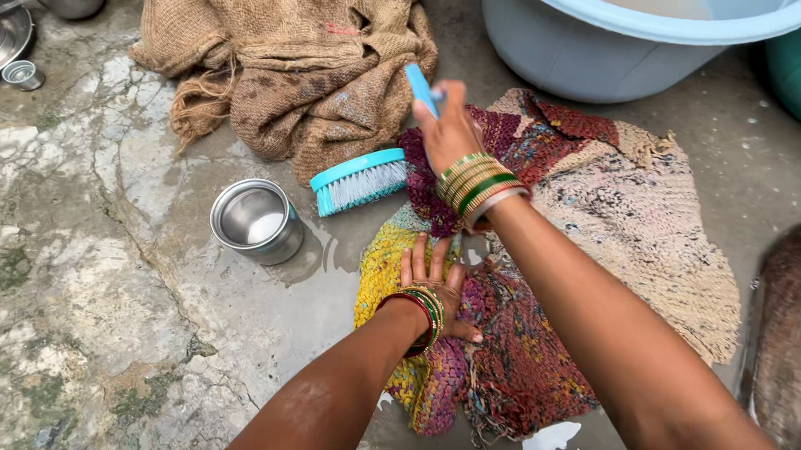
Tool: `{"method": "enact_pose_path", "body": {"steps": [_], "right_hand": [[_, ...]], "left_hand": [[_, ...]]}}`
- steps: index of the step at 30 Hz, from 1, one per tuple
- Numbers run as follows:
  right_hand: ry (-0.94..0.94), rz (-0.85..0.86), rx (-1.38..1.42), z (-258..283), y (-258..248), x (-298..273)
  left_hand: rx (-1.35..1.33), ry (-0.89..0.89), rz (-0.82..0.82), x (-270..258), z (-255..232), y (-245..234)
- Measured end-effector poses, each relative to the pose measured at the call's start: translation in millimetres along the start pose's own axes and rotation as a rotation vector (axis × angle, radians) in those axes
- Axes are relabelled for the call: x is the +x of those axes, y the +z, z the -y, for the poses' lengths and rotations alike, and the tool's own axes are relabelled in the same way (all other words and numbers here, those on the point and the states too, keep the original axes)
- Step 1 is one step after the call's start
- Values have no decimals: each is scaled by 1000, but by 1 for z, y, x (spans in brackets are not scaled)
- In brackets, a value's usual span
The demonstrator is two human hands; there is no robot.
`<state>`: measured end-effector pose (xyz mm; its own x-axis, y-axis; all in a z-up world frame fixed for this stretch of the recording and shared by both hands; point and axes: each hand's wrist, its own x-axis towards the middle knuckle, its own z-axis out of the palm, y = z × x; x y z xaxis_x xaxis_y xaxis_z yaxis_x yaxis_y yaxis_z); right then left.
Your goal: The person washes a woven mat by hand on a stone floor, first pouring water from a small metal cup and applying soap with a blue bar, then scrubbing the fabric with a blue brush and a wooden paddle. The person then rinses the mat in a large blue tub filled with soapy water and continues to pour fresh water over it.
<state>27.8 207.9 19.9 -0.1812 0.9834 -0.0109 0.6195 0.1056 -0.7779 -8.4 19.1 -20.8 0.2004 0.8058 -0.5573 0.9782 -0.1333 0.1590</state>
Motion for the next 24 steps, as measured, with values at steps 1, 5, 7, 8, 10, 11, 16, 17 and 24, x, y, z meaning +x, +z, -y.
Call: {"method": "enact_pose_path", "body": {"steps": [1, 5, 7, 8, 10, 11, 16, 17, 24], "right_hand": [[-145, -30, -109, 28, 9, 16], [-438, 177, -489, 57, 28, 16], [-679, 499, -530, 48, 38, -5], [-673, 501, -531, 40, 43, -21], [-858, 120, -702, 30, 50, -59], [-845, 121, -710, 28, 46, -72], [-779, -222, -370, 13, -35, -119], [-582, -123, -410, 0, -61, -133], [-570, -53, -533, -112, -116, -201]], "left_hand": [[-36, 10, -34, 0, 2, 2], [-71, 34, -65, 7, 3, 10], [-46, 40, -19, 15, 4, 13], [-19, 45, 37, 18, 3, 18], [20, 63, 13, 24, 7, 24], [59, 77, -16, 24, 7, 26], [56, 31, -87, 12, 2, 17], [60, -2, -181, 7, -2, 16], [-222, -190, -289, -2, -39, -11]]}}
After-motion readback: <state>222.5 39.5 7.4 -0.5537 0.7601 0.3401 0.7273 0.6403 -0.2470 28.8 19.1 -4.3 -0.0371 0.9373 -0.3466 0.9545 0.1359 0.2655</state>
